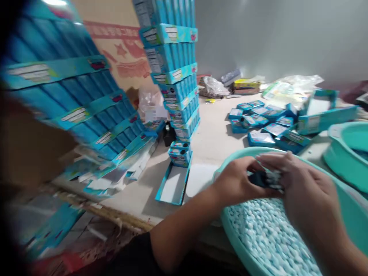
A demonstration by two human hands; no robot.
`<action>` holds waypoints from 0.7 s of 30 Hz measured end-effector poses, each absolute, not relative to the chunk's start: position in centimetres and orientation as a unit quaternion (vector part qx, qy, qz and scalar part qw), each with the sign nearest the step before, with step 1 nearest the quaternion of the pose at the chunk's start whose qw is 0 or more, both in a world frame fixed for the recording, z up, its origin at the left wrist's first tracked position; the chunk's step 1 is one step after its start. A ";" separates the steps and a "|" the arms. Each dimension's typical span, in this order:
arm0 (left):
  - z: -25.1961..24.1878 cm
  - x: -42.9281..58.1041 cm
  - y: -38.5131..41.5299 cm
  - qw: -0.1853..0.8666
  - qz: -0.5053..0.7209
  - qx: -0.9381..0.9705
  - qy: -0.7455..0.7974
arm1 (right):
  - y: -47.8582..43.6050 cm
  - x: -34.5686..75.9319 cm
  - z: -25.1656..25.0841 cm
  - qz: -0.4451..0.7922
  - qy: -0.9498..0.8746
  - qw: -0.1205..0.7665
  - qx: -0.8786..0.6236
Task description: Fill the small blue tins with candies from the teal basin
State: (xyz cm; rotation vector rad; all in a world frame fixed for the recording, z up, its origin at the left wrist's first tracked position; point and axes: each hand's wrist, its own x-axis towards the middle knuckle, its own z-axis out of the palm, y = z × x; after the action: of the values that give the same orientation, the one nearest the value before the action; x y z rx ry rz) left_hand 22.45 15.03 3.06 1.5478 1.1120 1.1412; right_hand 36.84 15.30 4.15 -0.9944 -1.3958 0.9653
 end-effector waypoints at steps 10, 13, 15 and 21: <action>1.8 22.7 16.0 0.417 0.493 0.591 0.483 | 16.3 38.8 6.2 0.151 -0.705 0.510 -0.470; 1.8 22.8 15.9 0.412 0.507 0.572 0.495 | 16.9 40.2 6.0 0.111 -0.732 0.420 -0.524; 1.9 22.9 15.9 0.403 0.508 0.574 0.501 | 16.9 40.3 5.9 0.107 -0.743 0.377 -0.542; 1.7 22.9 15.9 0.344 0.489 0.628 0.498 | 16.2 38.8 5.7 0.107 -0.755 0.320 -0.562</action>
State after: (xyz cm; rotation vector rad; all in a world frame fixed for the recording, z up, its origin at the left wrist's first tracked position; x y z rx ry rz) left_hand 22.92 15.87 1.68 1.6323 1.2933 1.2719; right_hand 38.81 16.22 5.75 -1.4777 -1.9849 0.2815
